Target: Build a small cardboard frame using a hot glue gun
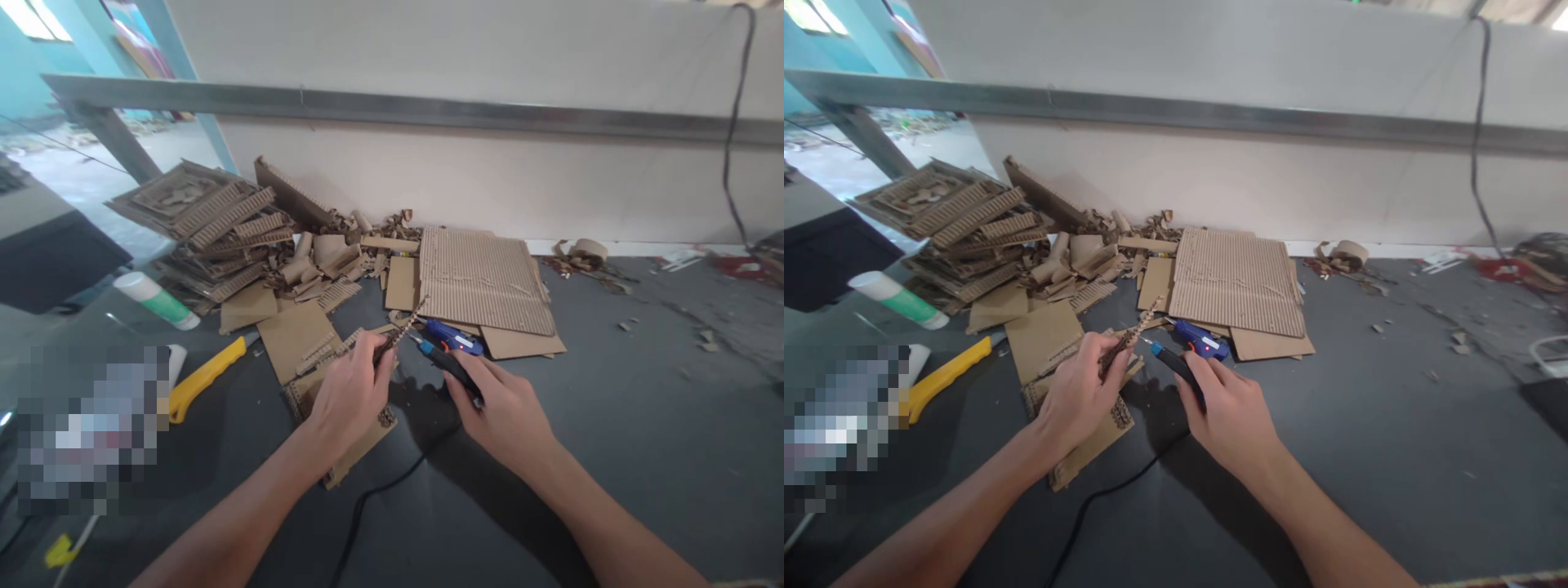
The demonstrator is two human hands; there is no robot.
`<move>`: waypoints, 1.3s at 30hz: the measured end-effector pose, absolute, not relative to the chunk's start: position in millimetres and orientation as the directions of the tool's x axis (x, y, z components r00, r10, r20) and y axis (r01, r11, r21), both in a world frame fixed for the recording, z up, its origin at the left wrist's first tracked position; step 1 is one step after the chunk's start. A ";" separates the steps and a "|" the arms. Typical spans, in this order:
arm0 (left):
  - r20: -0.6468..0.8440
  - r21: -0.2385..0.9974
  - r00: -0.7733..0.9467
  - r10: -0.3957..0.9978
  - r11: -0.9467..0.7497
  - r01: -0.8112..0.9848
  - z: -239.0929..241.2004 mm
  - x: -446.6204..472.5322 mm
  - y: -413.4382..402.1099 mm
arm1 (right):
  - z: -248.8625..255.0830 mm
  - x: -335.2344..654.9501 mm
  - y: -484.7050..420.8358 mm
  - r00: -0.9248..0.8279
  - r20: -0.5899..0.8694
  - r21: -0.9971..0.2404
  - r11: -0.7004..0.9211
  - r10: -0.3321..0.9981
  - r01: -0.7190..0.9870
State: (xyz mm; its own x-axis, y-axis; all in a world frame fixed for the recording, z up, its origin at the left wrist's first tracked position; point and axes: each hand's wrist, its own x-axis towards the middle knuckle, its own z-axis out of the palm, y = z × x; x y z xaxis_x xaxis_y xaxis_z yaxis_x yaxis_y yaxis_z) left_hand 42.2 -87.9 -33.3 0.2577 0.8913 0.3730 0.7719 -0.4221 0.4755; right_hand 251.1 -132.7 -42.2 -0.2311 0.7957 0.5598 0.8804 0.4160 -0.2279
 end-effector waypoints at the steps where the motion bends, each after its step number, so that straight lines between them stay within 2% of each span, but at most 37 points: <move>1: 0.370 0.482 0.257 0.893 -0.421 0.768 -33.6 42.6 -87.7 | -42.3 250.8 -132.9 -0.228 0.560 -0.228 0.412 0.797 0.882; 12: 0.291 0.602 0.208 0.934 -0.348 0.718 -37.4 39.8 -83.6 | -45.8 246.4 -135.6 -0.209 0.577 -0.205 0.388 0.789 0.899; 17: 0.289 0.601 0.217 0.932 -0.353 0.717 -36.5 40.9 -82.6 | -48.8 245.7 -134.9 -0.206 0.595 -0.202 0.392 0.777 0.897; 23: 0.290 0.534 0.278 0.916 -0.396 0.747 -31.0 43.3 -86.9 | -47.6 244.3 -135.5 -0.200 0.611 -0.204 0.397 0.766 0.895; 29: 0.210 0.588 0.271 0.939 -0.343 0.733 -26.5 43.5 -90.2 | -45.9 243.5 -136.5 -0.217 0.612 -0.216 0.425 0.760 0.879; 39: 0.223 0.664 0.253 0.942 -0.336 0.668 -28.6 43.3 -88.6 | -46.8 244.0 -136.2 -0.206 0.589 -0.243 0.414 0.782 0.877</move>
State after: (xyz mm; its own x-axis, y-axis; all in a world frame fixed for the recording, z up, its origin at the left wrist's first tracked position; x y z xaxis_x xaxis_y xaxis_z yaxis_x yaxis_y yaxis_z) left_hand 43.3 -88.6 -28.6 0.2527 0.9416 0.2225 0.6682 -0.3362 0.6637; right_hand 244.0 -136.2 -46.8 -0.2059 0.7817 0.5887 0.8773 0.4140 -0.2428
